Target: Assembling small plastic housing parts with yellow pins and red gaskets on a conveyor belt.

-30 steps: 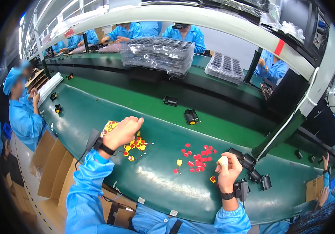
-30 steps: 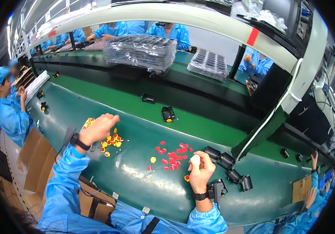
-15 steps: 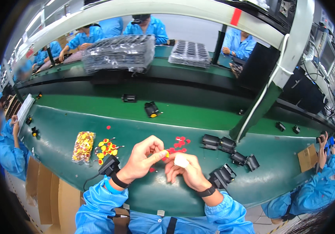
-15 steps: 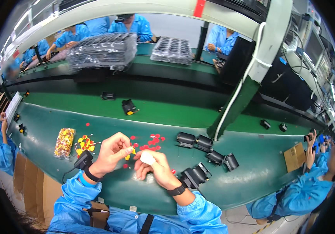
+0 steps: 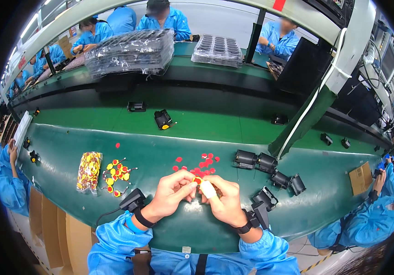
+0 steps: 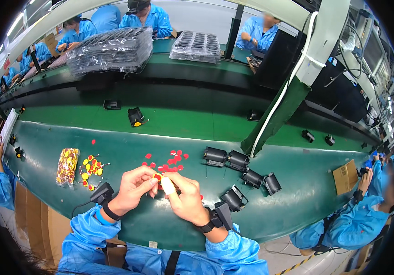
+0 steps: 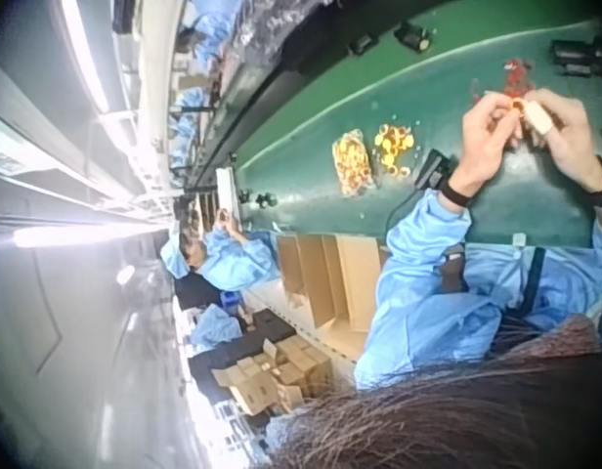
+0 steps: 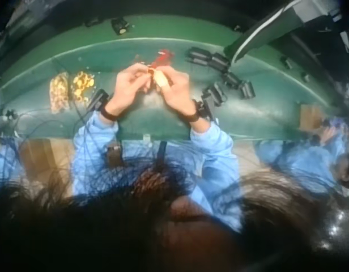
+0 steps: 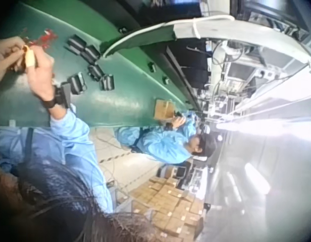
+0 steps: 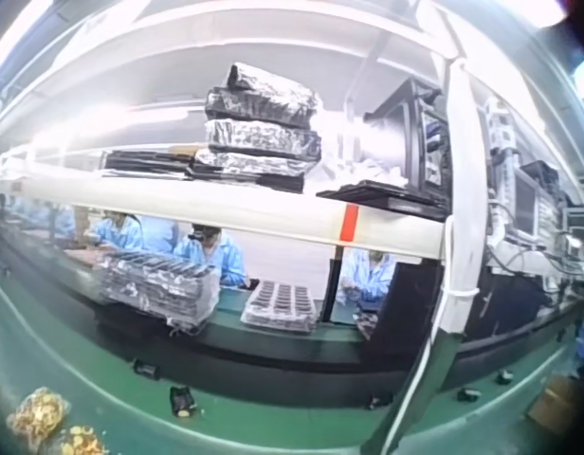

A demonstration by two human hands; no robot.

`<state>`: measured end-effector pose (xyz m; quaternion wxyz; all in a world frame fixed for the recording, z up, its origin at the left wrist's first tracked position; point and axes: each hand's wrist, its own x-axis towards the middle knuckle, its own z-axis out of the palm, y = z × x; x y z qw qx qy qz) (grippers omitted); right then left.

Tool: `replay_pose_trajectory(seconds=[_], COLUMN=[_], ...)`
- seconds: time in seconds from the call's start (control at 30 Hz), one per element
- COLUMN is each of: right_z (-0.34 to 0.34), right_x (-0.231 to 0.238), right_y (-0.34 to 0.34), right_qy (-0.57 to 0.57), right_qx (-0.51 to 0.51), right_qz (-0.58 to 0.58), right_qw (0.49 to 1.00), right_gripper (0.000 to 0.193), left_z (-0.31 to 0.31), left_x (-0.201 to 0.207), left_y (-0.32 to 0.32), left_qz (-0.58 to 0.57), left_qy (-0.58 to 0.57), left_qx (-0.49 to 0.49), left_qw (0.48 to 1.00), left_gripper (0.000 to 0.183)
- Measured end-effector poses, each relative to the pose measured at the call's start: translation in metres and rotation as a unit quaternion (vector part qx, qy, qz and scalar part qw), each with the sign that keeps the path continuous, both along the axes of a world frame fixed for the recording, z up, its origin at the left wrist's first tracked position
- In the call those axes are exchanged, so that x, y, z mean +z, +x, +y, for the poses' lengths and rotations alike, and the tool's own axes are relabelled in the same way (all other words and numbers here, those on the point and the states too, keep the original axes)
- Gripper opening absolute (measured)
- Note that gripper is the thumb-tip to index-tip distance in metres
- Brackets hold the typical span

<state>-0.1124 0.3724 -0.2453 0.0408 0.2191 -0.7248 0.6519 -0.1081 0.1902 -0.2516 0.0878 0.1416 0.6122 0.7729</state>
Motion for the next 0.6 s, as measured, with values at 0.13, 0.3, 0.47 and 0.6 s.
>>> replay_pose_trajectory(seconds=[0.13, 0.3, 0.47, 0.6], right_z=[0.012, 0.012, 0.009, 0.007], right_x=[0.008, 0.008, 0.004, 0.004], right_y=[-0.01, -0.01, -0.008, -0.008], right_qy=[-0.223, -0.249, -0.279, -0.273], right_qx=[0.197, 0.238, 0.184, 0.156], right_qz=[-0.307, -0.331, -0.339, -0.33], right_qw=[0.904, 0.878, 0.88, 0.89], right_gripper=[0.022, 0.015, 0.014, 0.014], left_z=[-0.012, -0.01, -0.004, -0.005], left_x=[0.005, 0.009, 0.004, 0.002], left_y=[-0.003, -0.003, 0.002, 0.002], left_qz=[0.281, 0.306, -0.005, -0.01], left_qy=[-0.201, -0.218, -0.011, 0.011], left_qx=[0.041, 0.055, -0.055, -0.064], left_qw=[0.938, 0.925, 0.998, 0.998], left_gripper=[0.014, 0.018, 0.015, 0.014])
